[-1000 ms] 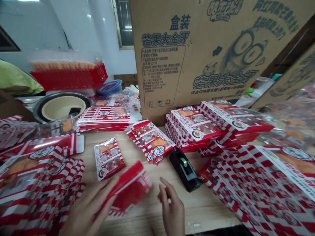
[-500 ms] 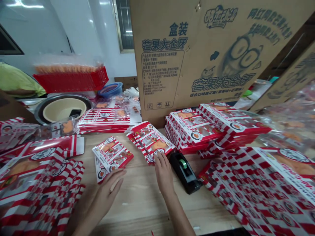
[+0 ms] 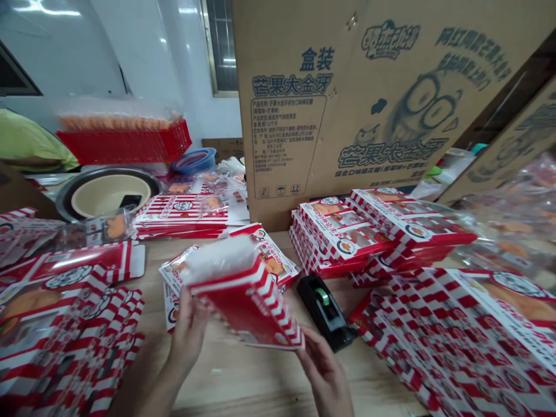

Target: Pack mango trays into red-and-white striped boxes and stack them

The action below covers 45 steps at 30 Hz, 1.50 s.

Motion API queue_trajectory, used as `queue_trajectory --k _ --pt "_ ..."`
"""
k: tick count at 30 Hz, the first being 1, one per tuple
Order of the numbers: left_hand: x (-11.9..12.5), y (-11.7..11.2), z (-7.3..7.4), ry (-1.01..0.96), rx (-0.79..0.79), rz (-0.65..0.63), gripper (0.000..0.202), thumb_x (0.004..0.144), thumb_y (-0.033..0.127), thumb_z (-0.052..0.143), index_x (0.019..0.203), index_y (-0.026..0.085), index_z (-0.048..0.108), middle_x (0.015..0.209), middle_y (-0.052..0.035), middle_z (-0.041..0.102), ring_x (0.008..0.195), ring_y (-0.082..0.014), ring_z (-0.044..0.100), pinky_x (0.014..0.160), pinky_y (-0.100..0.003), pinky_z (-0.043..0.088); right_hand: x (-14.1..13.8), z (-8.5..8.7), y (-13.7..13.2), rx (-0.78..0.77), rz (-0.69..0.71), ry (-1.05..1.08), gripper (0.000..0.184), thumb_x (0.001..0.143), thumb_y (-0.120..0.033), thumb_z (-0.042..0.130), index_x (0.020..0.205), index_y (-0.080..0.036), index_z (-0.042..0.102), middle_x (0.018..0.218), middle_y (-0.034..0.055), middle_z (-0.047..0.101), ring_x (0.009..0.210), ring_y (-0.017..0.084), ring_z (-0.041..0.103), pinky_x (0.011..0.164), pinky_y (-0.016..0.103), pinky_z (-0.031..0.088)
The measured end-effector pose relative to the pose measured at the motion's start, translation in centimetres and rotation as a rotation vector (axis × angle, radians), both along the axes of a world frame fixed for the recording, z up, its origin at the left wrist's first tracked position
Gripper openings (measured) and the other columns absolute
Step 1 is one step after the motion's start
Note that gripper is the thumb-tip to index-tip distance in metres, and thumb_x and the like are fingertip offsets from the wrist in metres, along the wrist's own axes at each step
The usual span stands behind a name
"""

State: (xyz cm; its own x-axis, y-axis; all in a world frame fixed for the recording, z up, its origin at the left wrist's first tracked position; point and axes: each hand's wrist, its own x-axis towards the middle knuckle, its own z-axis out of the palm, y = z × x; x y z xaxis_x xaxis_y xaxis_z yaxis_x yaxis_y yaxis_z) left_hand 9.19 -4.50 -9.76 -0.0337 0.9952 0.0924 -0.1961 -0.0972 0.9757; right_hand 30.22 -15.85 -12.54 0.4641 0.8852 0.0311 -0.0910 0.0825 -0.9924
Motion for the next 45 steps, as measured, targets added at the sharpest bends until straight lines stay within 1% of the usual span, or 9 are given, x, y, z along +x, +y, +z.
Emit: queue_trajectory --k 6,15,21,24,28,30,33,38,45 --pt "1.3 -3.2 -0.3 0.136 -0.021 0.161 0.053 0.077 0.063 0.051 0.101 0.017 0.065 0.074 -0.0052 0.067 0.082 -0.0220 0.064 0.072 -0.028 0.053 -2.8 0.0 0.8 0.099 -0.190 -0.203 0.033 0.079 -0.031 0.066 0.110 -0.022 0.066 0.110 0.0101 0.071 0.102 0.025 0.066 0.083 0.033 0.056" --pt "2.0 -3.6 3.4 0.275 0.043 -0.038 0.026 0.084 0.031 0.044 0.091 0.018 0.065 0.094 -0.0072 0.070 0.091 -0.0217 0.064 0.081 -0.029 0.052 -8.1 2.2 1.5 0.427 -0.475 -0.240 0.027 0.094 -0.021 0.039 0.117 -0.027 0.051 0.109 0.0119 0.068 0.097 0.029 0.067 0.075 0.045 0.056" --pt "1.5 -3.3 4.0 0.337 -0.034 -0.128 0.030 0.081 0.029 0.045 0.099 0.019 0.066 0.105 -0.0071 0.069 0.102 -0.0254 0.061 0.089 -0.035 0.050 -5.4 3.1 0.9 0.387 -0.261 -0.788 0.026 0.087 -0.012 0.048 0.103 -0.027 0.063 0.109 0.0083 0.066 0.097 0.024 0.065 0.076 0.034 0.055" --pt "0.1 -2.2 4.0 0.189 -0.108 -0.390 0.039 0.082 0.039 0.048 0.111 0.018 0.064 0.112 -0.0088 0.068 0.110 -0.0279 0.058 0.095 -0.040 0.046 -4.2 4.6 0.9 0.333 -0.134 -0.723 0.021 0.088 -0.016 0.050 0.094 -0.028 0.065 0.097 0.0040 0.070 0.089 0.019 0.067 0.073 0.028 0.056" --pt "-2.0 -0.7 3.2 -0.160 -0.216 -0.747 0.051 0.082 0.054 0.050 0.113 0.018 0.066 0.119 -0.0119 0.065 0.113 -0.0315 0.058 0.095 -0.045 0.046 -4.0 5.6 1.4 0.304 -0.084 -0.436 0.043 0.093 -0.025 0.047 0.134 -0.035 0.041 0.117 0.0058 0.067 0.103 0.019 0.066 0.078 0.029 0.057" --pt "-2.6 -0.3 2.9 -0.147 -0.202 -0.737 0.043 0.081 0.050 0.057 0.111 0.022 0.068 0.123 -0.0102 0.063 0.117 -0.0306 0.056 0.097 -0.043 0.045 -4.0 5.7 1.5 0.278 -0.010 -0.347 0.048 0.094 -0.026 0.046 0.139 -0.035 0.035 0.127 0.0079 0.061 0.112 0.020 0.061 0.084 0.032 0.055" --pt "-2.6 -0.4 2.9 -0.082 -0.065 -0.705 0.043 0.081 0.049 0.059 0.116 0.025 0.065 0.128 -0.0101 0.060 0.122 -0.0294 0.051 0.101 -0.043 0.041 -3.6 5.6 1.7 0.269 0.071 -0.286 0.028 0.091 -0.024 0.053 0.116 -0.033 0.061 0.125 0.0067 0.062 0.114 0.023 0.059 0.089 0.036 0.053" --pt "-2.6 -1.6 4.5 -0.092 0.065 -0.822 0.052 0.075 0.051 0.063 0.124 0.034 0.057 0.132 -0.0075 0.057 0.119 -0.0291 0.055 0.098 -0.043 0.046 -3.4 5.3 2.2 0.328 0.086 -0.120 0.014 0.088 -0.025 0.057 0.093 -0.030 0.068 0.124 0.0072 0.063 0.104 0.026 0.065 0.084 0.043 0.055" --pt "-3.1 -2.4 6.9 0.432 0.396 -0.653 0.041 0.085 0.007 0.051 0.113 0.034 0.065 0.122 -0.0011 0.064 0.109 -0.0176 0.063 0.093 -0.032 0.051 -3.7 6.2 2.3 0.317 0.115 -0.119 0.018 0.079 -0.036 0.067 0.069 -0.023 0.060 0.115 0.0062 0.066 0.098 0.025 0.067 0.077 0.037 0.056"
